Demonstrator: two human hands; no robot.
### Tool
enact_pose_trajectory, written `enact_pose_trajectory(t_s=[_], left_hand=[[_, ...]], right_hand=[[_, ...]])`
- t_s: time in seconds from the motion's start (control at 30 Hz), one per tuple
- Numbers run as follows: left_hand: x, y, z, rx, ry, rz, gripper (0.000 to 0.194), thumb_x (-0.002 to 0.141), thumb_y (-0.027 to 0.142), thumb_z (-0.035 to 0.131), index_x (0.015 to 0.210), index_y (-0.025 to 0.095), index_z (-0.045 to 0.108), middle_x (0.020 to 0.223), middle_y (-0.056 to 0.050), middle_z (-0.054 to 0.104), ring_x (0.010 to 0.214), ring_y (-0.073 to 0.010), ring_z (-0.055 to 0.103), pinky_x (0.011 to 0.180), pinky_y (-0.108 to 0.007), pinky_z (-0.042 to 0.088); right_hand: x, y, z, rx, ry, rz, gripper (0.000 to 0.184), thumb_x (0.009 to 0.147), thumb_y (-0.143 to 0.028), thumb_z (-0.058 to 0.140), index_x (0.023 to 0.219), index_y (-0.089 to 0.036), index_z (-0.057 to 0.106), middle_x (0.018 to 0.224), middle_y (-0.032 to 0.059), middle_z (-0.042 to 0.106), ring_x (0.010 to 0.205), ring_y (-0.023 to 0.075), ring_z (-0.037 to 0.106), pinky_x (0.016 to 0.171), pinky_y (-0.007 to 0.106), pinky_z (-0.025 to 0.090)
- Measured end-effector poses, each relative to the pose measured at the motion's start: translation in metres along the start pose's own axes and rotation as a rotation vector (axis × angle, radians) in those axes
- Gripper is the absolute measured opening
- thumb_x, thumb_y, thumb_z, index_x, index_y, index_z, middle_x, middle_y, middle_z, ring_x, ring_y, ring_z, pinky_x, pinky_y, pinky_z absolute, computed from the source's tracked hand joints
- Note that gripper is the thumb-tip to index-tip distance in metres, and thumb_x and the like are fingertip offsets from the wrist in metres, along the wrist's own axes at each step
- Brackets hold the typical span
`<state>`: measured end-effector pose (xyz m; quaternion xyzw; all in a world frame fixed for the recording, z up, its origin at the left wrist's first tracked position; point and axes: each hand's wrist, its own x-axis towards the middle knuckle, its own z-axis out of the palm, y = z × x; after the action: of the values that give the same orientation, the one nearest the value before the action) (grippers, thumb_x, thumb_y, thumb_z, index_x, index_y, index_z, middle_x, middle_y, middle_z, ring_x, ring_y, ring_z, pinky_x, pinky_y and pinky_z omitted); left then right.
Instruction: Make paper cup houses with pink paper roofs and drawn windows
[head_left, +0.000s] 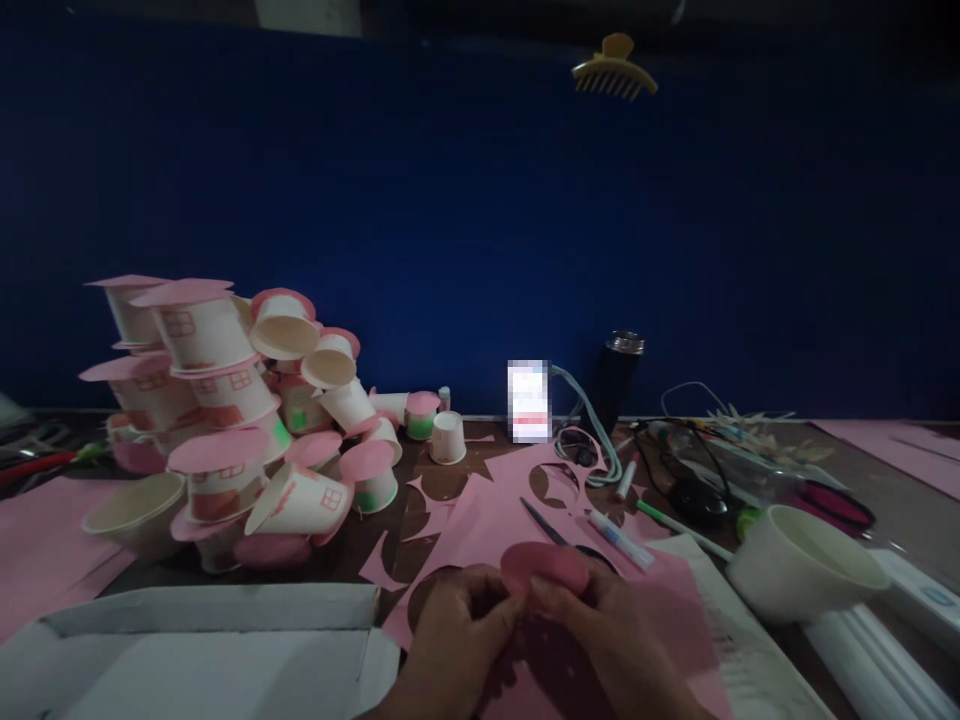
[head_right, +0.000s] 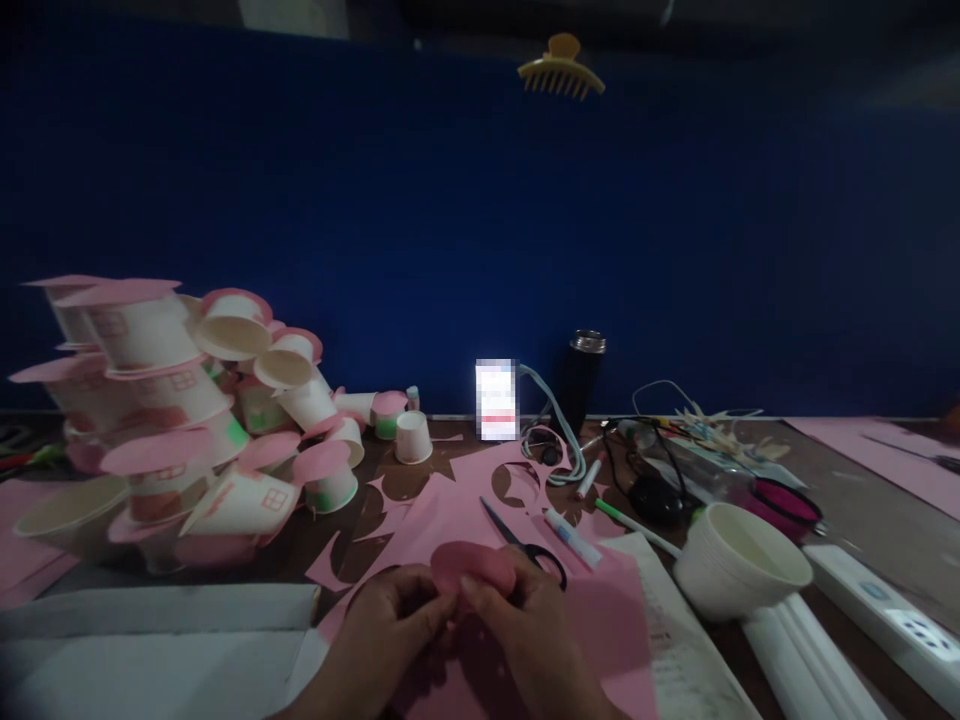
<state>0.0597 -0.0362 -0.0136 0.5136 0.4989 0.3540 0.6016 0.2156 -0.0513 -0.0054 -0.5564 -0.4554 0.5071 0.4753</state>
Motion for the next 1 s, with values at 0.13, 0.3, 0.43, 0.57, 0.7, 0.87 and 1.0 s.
enact_pose_trajectory(t_s=[0.13, 0.3, 0.43, 0.57, 0.7, 0.87, 1.0], left_hand=[[0.001, 0.000, -0.001, -0.010, -0.016, -0.006, 0.032, 0.075, 0.046, 0.065, 0.074, 0.014, 0.062, 0.058, 0.001, 0.060, 0.046, -0.0116, 0.054, 0.046, -0.023, 0.041], [0.002, -0.001, -0.002, 0.011, 0.001, -0.005, 0.032, 0.071, 0.046, 0.068, 0.071, 0.015, 0.061, 0.056, 0.002, 0.060, 0.045, -0.0116, 0.054, 0.045, -0.023, 0.041], [0.002, -0.001, 0.001, 0.018, -0.027, -0.023, 0.030, 0.071, 0.043, 0.066, 0.073, 0.014, 0.062, 0.056, 0.001, 0.061, 0.043, -0.0115, 0.053, 0.043, -0.022, 0.040], [0.003, -0.002, 0.000, 0.035, -0.020, -0.023, 0.026, 0.074, 0.040, 0.063, 0.073, 0.014, 0.061, 0.056, 0.000, 0.062, 0.044, -0.0123, 0.055, 0.044, -0.023, 0.039], [0.004, -0.002, -0.002, -0.004, 0.020, -0.079, 0.027, 0.073, 0.043, 0.064, 0.073, 0.016, 0.058, 0.054, 0.001, 0.060, 0.043, -0.0115, 0.052, 0.043, -0.022, 0.038], [0.005, -0.003, -0.002, 0.061, 0.022, -0.014, 0.030, 0.072, 0.044, 0.065, 0.072, 0.015, 0.062, 0.057, 0.001, 0.062, 0.048, -0.0121, 0.054, 0.047, -0.022, 0.041], [0.006, -0.006, 0.000, 0.049, -0.001, 0.011, 0.032, 0.072, 0.047, 0.065, 0.069, 0.015, 0.061, 0.055, 0.002, 0.058, 0.046, -0.0119, 0.053, 0.045, -0.022, 0.039]], right_hand=[[0.002, 0.002, 0.000, -0.053, 0.033, 0.013, 0.027, 0.071, -0.037, 0.070, 0.087, -0.015, 0.069, 0.071, 0.0033, 0.067, 0.068, 0.0198, 0.062, 0.060, 0.029, 0.048], [0.004, 0.006, 0.001, -0.004, 0.029, 0.016, 0.033, 0.068, -0.043, 0.071, 0.086, -0.016, 0.068, 0.070, 0.0042, 0.068, 0.063, 0.0196, 0.062, 0.057, 0.029, 0.048], [0.006, 0.010, 0.000, -0.056, 0.056, -0.017, 0.030, 0.069, -0.041, 0.070, 0.085, -0.016, 0.069, 0.069, 0.0041, 0.066, 0.064, 0.0203, 0.062, 0.058, 0.030, 0.047], [0.004, 0.005, -0.001, -0.090, 0.059, -0.013, 0.032, 0.069, -0.045, 0.071, 0.083, -0.016, 0.069, 0.069, 0.0041, 0.066, 0.065, 0.0201, 0.061, 0.058, 0.030, 0.047], [0.000, -0.002, 0.001, -0.032, 0.031, -0.022, 0.043, 0.071, -0.055, 0.068, 0.090, -0.017, 0.067, 0.071, 0.0034, 0.067, 0.065, 0.0179, 0.060, 0.058, 0.028, 0.047], [0.001, -0.001, 0.003, -0.064, -0.014, 0.005, 0.038, 0.066, -0.047, 0.073, 0.081, -0.013, 0.067, 0.068, 0.0040, 0.066, 0.063, 0.0173, 0.058, 0.055, 0.026, 0.046], [0.001, 0.000, 0.003, -0.147, 0.055, -0.027, 0.027, 0.066, -0.039, 0.073, 0.073, -0.014, 0.067, 0.068, 0.0034, 0.065, 0.066, 0.0186, 0.057, 0.057, 0.026, 0.046]])
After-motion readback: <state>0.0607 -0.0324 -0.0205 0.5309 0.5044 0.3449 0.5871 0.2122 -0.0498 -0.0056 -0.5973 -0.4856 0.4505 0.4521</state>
